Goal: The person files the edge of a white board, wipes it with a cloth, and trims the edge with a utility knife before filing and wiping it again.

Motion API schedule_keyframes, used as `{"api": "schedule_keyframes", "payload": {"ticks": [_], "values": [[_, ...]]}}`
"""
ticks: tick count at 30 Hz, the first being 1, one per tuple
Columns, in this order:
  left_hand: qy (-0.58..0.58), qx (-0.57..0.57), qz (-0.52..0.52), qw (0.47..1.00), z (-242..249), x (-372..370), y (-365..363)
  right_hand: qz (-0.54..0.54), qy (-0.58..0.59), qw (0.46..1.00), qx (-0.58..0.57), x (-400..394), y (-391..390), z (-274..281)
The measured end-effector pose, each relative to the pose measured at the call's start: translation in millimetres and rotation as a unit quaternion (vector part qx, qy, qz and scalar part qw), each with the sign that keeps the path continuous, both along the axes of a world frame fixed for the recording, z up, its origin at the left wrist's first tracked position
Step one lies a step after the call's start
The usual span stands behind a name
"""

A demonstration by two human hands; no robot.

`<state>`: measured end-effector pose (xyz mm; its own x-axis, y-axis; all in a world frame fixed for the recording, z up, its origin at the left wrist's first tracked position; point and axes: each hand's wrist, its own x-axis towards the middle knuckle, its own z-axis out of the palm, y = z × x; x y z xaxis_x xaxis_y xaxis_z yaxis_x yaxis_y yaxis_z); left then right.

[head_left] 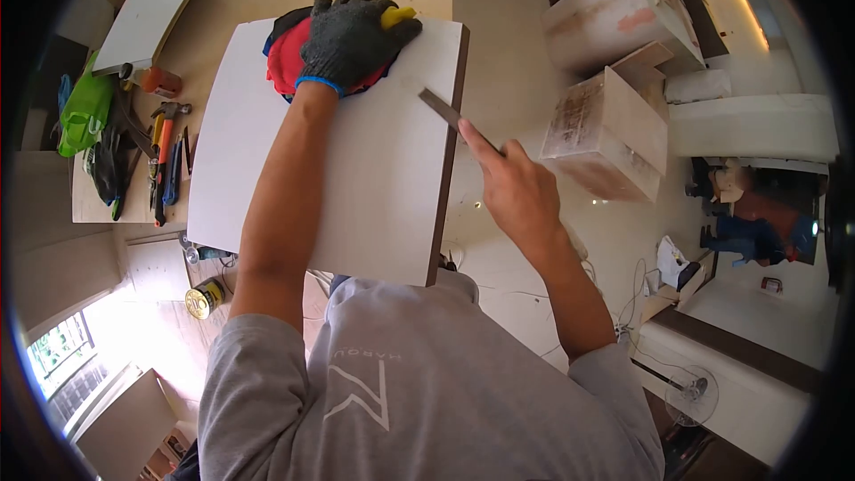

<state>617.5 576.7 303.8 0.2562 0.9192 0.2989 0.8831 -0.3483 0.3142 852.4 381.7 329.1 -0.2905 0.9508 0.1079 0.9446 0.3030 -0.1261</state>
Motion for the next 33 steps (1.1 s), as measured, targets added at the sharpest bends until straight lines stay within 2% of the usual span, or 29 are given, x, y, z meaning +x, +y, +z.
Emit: {"api": "schedule_keyframes", "payload": {"ticks": [2,5,8,9,12,16,17,21,25,28,31,33], "values": [[0.000,0.011,-0.014,1.000,-5,-2,0,-0.005,-0.013,1.000,0.000,-5,17,0],[0.000,0.019,-0.008,1.000,-5,-4,5,-0.001,0.003,0.999,-0.037,1,-36,23],[-0.002,0.010,-0.008,1.000,-10,-4,2,-0.014,0.003,1.000,-0.025,-2,-40,16],[-0.010,0.007,-0.012,1.000,-13,-4,4,-0.012,0.009,1.000,0.007,-6,-20,2],[-0.025,0.025,-0.016,0.999,-12,-4,4,-0.029,-0.023,0.999,0.009,-12,13,0],[-0.030,0.028,-0.004,0.999,-10,-8,7,-0.025,0.007,0.997,-0.071,-11,-57,25],[-0.024,0.024,0.001,0.999,-8,-8,7,-0.020,0.024,0.998,-0.054,-11,-58,19],[-0.021,0.007,-0.017,1.000,-9,-5,6,-0.040,-0.013,0.999,-0.008,-17,15,-1],[-0.034,0.017,-0.021,0.999,-10,-6,7,-0.042,-0.020,0.997,-0.061,-15,-31,23],[-0.026,0.030,-0.021,0.999,-5,-5,3,-0.026,0.002,1.000,-0.005,-4,-12,-1],[-0.036,-0.004,-0.014,0.999,0,-5,5,-0.036,-0.014,0.999,0.021,-4,60,-7],[-0.035,-0.018,-0.019,0.999,0,-6,4,-0.031,-0.025,0.999,0.019,-2,58,-6]]}}
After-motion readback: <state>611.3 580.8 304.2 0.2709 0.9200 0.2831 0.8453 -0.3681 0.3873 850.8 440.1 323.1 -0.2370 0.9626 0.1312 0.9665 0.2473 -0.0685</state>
